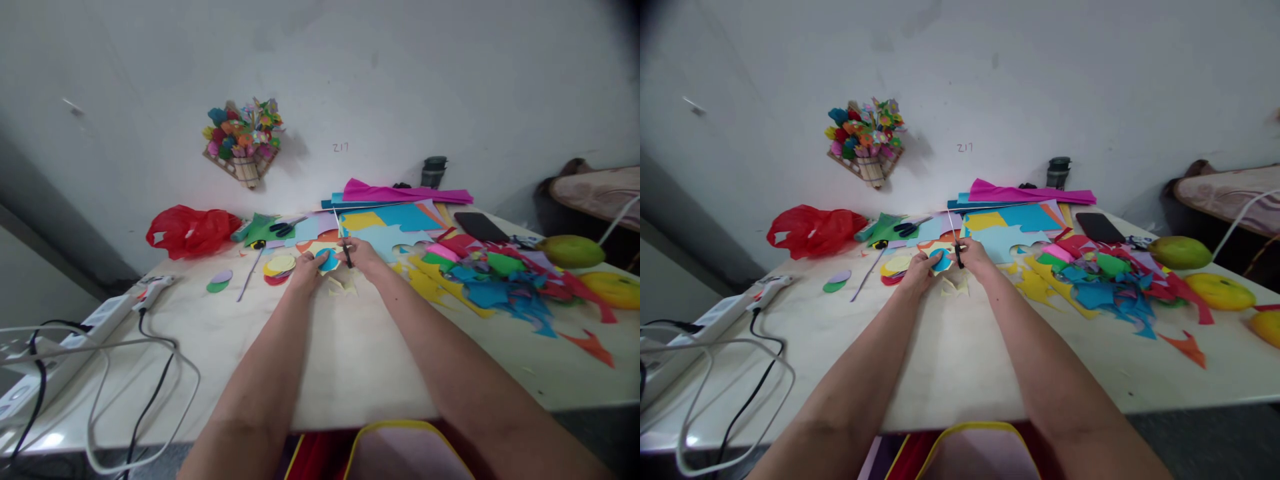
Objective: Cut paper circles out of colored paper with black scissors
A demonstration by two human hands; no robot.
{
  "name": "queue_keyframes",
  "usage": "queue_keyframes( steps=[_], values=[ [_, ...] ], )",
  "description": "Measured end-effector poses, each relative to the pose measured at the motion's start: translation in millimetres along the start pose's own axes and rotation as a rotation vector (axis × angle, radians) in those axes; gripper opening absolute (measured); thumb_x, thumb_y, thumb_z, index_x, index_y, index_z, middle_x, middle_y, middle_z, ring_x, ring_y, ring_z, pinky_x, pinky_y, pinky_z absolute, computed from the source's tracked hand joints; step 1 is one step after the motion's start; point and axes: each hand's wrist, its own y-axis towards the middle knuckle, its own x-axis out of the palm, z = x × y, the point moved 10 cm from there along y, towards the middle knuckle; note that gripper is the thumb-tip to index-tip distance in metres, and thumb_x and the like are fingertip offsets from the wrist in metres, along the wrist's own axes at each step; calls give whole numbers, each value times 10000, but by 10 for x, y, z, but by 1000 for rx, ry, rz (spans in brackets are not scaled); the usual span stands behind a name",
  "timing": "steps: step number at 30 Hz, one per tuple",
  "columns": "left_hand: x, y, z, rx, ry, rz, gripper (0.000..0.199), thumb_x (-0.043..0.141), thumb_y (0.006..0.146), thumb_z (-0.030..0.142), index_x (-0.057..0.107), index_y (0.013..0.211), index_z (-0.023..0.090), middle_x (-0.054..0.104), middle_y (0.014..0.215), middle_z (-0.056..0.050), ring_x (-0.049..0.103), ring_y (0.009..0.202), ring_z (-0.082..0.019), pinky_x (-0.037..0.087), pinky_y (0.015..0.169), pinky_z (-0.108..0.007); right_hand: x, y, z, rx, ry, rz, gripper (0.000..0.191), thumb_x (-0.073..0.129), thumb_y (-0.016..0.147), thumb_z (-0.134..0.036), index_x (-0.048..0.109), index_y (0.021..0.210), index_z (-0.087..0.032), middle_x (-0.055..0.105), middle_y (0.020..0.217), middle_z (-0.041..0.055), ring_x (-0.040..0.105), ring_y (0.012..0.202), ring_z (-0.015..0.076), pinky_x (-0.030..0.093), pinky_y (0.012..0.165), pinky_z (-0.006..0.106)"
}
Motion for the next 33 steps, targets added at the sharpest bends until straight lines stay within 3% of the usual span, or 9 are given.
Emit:
queue_keyframes(
  steps=[10,17,20,24,28,33],
  values=[
    [8,18,-36,-15,-94,20,362,902,511,278,669,733,112,704,692,-51,650,627,-148,525,700,-285,-2,82,-11,-96,-4,90,360,782,570,-263,619,882,-191,612,617,-30,581,588,142,484,575,271],
    [37,-21,-63,-58,-192,48,311,882,552,216,688,784,146,712,760,-45,682,738,-180,556,756,-324,-65,96,-25,-172,59,176,379,771,532,-276,606,862,-193,578,597,-62,568,566,140,481,571,278],
    [25,-2,-87,-25,-241,100,327,892,535,224,692,782,148,714,771,-35,670,711,-155,548,732,-291,-59,91,0,-181,88,217,382,772,556,-301,595,880,-201,591,638,-55,582,609,144,495,595,276],
    [48,25,-42,57,-261,75,360,902,512,280,697,772,136,710,747,-30,653,673,-138,540,731,-280,-40,77,22,-144,131,234,366,783,590,-287,588,886,-198,585,647,-55,568,584,121,493,592,255],
    [-10,16,5,42,-165,46,385,902,501,298,697,776,123,713,736,-50,658,677,-163,537,721,-301,-118,57,39,-33,37,136,291,782,652,-300,595,840,-182,534,530,-61,485,458,89,413,482,221],
    [-67,1,23,-16,-135,-13,360,893,473,217,699,753,100,731,763,-77,670,685,-169,528,743,-292,-140,14,73,-31,-214,-242,308,734,727,-414,571,690,-155,599,563,8,481,437,75,271,393,204]
  ],
)
